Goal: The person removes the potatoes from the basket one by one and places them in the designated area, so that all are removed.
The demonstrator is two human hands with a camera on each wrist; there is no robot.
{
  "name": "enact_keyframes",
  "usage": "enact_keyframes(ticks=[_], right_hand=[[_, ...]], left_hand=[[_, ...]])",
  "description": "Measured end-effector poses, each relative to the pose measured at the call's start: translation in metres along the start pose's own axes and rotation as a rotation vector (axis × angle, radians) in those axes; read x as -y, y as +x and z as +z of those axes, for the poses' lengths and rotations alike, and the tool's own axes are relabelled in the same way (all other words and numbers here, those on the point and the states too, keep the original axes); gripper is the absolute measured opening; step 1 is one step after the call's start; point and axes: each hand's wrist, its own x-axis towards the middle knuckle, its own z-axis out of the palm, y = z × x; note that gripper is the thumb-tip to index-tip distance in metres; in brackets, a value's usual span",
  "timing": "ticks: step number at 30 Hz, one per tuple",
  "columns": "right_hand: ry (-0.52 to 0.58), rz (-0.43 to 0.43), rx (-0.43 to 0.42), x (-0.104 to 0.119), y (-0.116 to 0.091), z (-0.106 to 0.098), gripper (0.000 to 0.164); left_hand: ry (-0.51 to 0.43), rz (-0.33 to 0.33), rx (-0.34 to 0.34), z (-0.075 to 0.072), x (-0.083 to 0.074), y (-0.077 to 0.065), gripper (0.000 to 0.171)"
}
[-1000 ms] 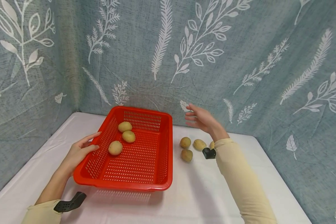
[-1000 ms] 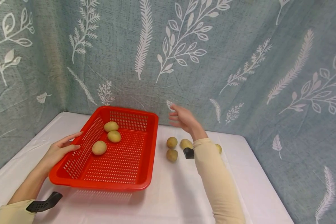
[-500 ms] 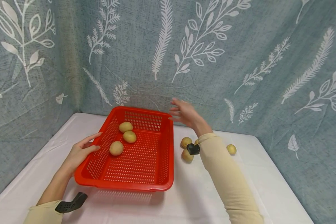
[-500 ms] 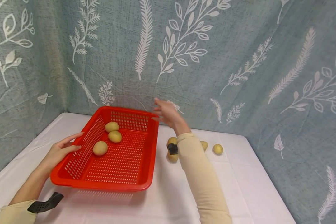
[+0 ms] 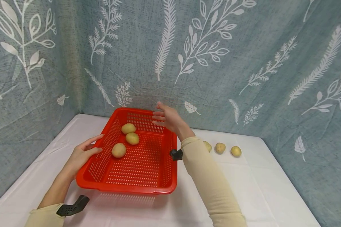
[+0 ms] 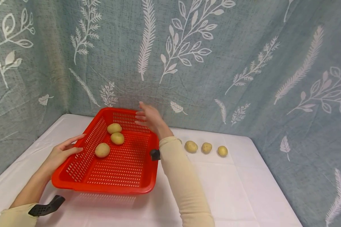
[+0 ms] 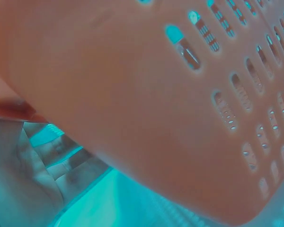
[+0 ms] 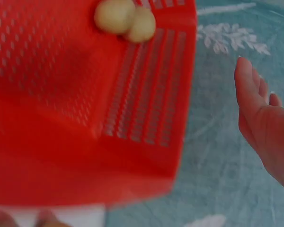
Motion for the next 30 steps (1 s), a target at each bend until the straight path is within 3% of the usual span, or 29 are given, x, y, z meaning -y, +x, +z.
enact_keyframes(ticks=[9, 16, 30], right_hand=[[0.062, 0.017, -0.022, -0.024, 0.011, 0.021, 0.049], [0.201, 0.046, -0.085, -0.043, 0.017, 0.035, 0.05], [0.361, 0.009, -0.101, -0.071, 0.028, 0.058, 0.052]], left_hand=[[-0.001, 0.011, -0.003, -0.001, 0.002, -0.001, 0.053], [0.0, 0.015, -0.007, -0.002, 0.002, -0.001, 0.052], [-0.003, 0.014, -0.01, -0.003, 0.001, -0.003, 0.054]])
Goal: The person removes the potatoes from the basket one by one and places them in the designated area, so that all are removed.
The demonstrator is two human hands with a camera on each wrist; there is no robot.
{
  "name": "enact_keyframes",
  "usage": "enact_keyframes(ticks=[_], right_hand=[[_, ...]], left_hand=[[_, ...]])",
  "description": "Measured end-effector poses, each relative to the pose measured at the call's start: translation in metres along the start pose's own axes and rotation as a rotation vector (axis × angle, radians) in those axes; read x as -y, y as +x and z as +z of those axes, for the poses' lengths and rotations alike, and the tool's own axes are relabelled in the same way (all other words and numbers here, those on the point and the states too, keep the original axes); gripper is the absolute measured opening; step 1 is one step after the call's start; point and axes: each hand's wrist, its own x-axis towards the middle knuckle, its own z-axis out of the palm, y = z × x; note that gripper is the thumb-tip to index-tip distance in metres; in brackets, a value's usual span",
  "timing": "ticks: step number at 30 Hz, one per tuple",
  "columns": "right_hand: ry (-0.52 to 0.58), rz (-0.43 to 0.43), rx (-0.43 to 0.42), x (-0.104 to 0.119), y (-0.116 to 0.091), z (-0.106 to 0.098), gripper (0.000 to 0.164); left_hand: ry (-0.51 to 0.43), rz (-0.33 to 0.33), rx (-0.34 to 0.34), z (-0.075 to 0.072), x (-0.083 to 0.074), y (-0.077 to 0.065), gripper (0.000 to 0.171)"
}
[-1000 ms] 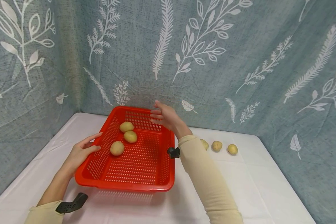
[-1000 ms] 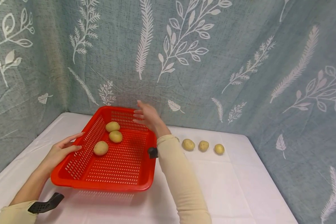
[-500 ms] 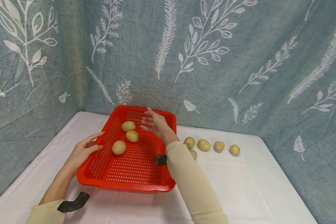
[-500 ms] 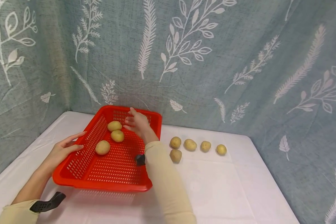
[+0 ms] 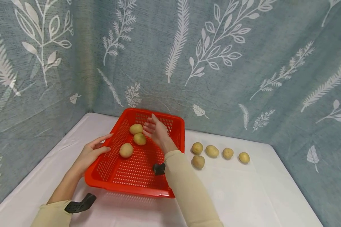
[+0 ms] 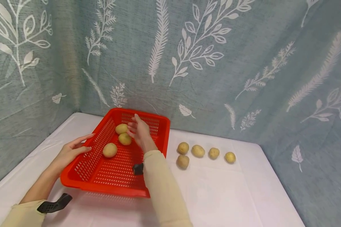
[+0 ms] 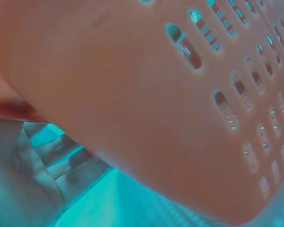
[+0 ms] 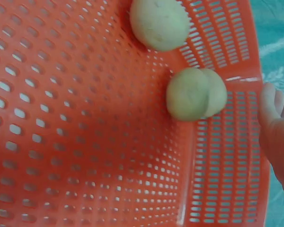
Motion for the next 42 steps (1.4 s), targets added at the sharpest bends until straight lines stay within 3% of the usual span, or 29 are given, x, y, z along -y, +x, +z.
enact_keyframes(ticks=[9, 14, 25, 33, 38, 42], right_hand=[[0.042, -0.017, -0.005, -0.013, 0.003, 0.009, 0.05], [0.025, -0.032, -0.054, -0.019, 0.007, 0.009, 0.048], [-0.271, -0.08, -0.178, -0.032, 0.01, 0.004, 0.052], [-0.516, 0.059, -0.051, -0.038, 0.013, -0.003, 0.052], [-0.662, 0.046, -0.022, -0.041, 0.011, -0.006, 0.047], [-0.705, 0.037, -0.02, -0.043, 0.012, -0.005, 0.047]], left_hand=[[-0.015, 0.012, -0.004, -0.001, 0.0, -0.001, 0.054], [-0.008, 0.002, -0.012, -0.002, 0.002, -0.001, 0.055], [-0.013, -0.009, -0.006, 0.001, 0.001, -0.002, 0.055], [-0.021, -0.007, -0.011, 0.0, 0.0, -0.001, 0.054], [-0.023, 0.005, -0.004, 0.001, 0.001, 0.001, 0.054], [-0.026, 0.011, -0.004, 0.0, 0.0, 0.0, 0.054]])
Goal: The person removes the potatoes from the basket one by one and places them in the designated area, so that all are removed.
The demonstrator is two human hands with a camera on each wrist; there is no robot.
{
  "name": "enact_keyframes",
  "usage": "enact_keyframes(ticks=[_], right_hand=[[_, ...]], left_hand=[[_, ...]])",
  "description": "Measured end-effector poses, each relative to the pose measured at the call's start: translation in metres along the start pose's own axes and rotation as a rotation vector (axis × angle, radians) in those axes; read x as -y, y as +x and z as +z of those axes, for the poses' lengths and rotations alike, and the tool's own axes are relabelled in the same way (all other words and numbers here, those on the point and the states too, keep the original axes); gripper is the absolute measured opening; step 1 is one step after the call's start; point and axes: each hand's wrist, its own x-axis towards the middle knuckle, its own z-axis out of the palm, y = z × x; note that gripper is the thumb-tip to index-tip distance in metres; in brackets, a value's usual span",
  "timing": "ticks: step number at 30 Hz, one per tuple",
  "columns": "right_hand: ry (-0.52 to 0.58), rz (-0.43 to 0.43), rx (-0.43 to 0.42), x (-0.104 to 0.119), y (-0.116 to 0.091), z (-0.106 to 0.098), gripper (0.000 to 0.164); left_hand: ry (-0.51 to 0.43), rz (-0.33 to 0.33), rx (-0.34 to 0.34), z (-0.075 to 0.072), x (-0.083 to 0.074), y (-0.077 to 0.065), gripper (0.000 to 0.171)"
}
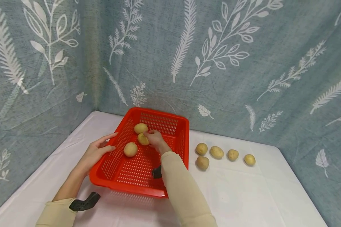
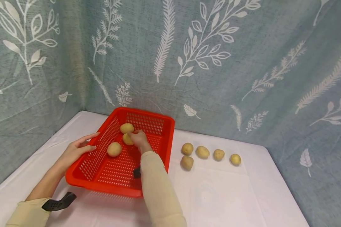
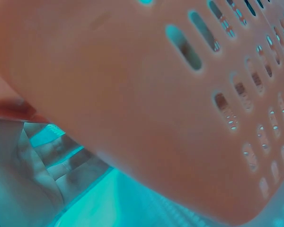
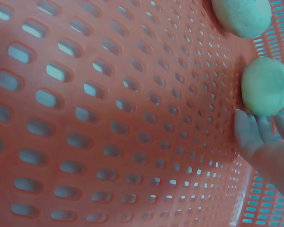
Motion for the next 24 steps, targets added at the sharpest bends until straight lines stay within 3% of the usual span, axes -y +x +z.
enact_keyframes(ticks=[10, 16, 24], right_hand=[[-0.107, 0.01, -0.014, -0.0027, -0.0007, 0.0015, 0.047], [-0.091, -0.013, -0.003, -0.003, -0.001, -0.0003, 0.039], [-0.195, -0.055, -0.001, -0.0057, 0.0017, -0.0004, 0.044]], left_hand=[[0.003, -0.015, -0.004, 0.0013, -0.0009, -0.0003, 0.054], [0.003, -0.028, -0.003, 0.0011, -0.0004, 0.0005, 0.055], [0.008, -0.029, -0.003, 0.0009, -0.0005, 0.0009, 0.055]])
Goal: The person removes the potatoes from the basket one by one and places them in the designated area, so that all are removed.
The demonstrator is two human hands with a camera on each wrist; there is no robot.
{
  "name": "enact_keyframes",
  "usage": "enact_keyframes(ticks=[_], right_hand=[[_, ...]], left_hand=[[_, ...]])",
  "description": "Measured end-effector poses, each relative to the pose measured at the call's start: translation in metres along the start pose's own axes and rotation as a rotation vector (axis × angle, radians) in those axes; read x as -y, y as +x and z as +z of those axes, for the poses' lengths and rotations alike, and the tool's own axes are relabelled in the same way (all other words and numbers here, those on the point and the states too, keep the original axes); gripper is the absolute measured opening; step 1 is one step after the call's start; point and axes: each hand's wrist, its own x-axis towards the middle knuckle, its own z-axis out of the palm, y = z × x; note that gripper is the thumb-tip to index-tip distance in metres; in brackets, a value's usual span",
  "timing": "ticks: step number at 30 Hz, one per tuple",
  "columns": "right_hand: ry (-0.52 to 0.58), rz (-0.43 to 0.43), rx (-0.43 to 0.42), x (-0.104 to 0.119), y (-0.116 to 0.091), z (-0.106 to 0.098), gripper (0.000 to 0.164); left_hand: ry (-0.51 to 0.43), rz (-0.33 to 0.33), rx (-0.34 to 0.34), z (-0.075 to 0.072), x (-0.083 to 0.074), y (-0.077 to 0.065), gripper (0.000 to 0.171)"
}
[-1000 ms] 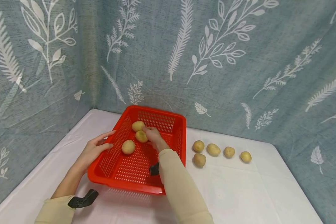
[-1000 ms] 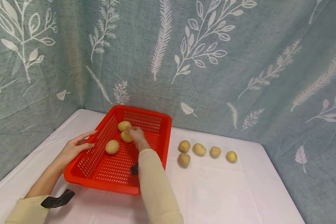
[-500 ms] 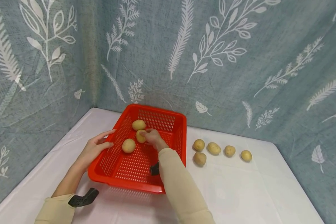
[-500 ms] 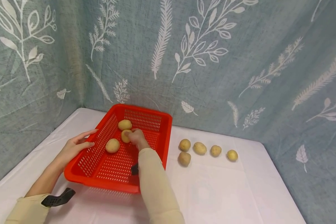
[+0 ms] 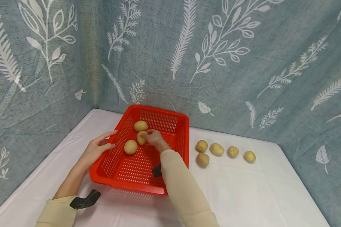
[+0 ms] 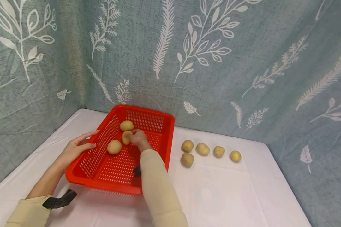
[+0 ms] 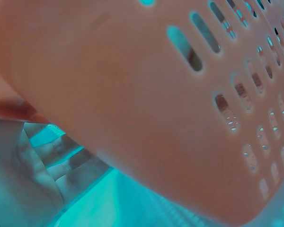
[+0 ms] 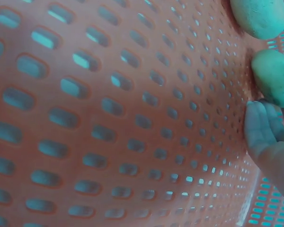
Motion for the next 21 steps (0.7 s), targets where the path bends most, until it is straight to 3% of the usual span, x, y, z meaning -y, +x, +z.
enact_keyframes(ticks=[8, 14, 18, 21], right_hand=[[-0.141, -0.043, -0.002, -0.0012, -0.0001, 0.0011, 0.044], [-0.159, -0.039, -0.006, -0.0013, 0.0018, 0.0022, 0.042], [-0.116, -0.021, -0.005, -0.0004, 0.0004, 0.0026, 0.044], [0.01, 0.003, -0.001, 0.0004, 0.0002, 0.003, 0.048]], left_hand=[[-0.004, 0.002, 0.001, -0.0005, 0.0018, 0.0012, 0.055], [-0.005, 0.006, 0.002, -0.0006, 0.0015, 0.0015, 0.055], [-0.002, 0.004, 0.002, -0.0008, 0.0015, 0.0013, 0.055], [-0.006, 0.003, 0.0, -0.001, 0.0017, 0.0013, 0.055]])
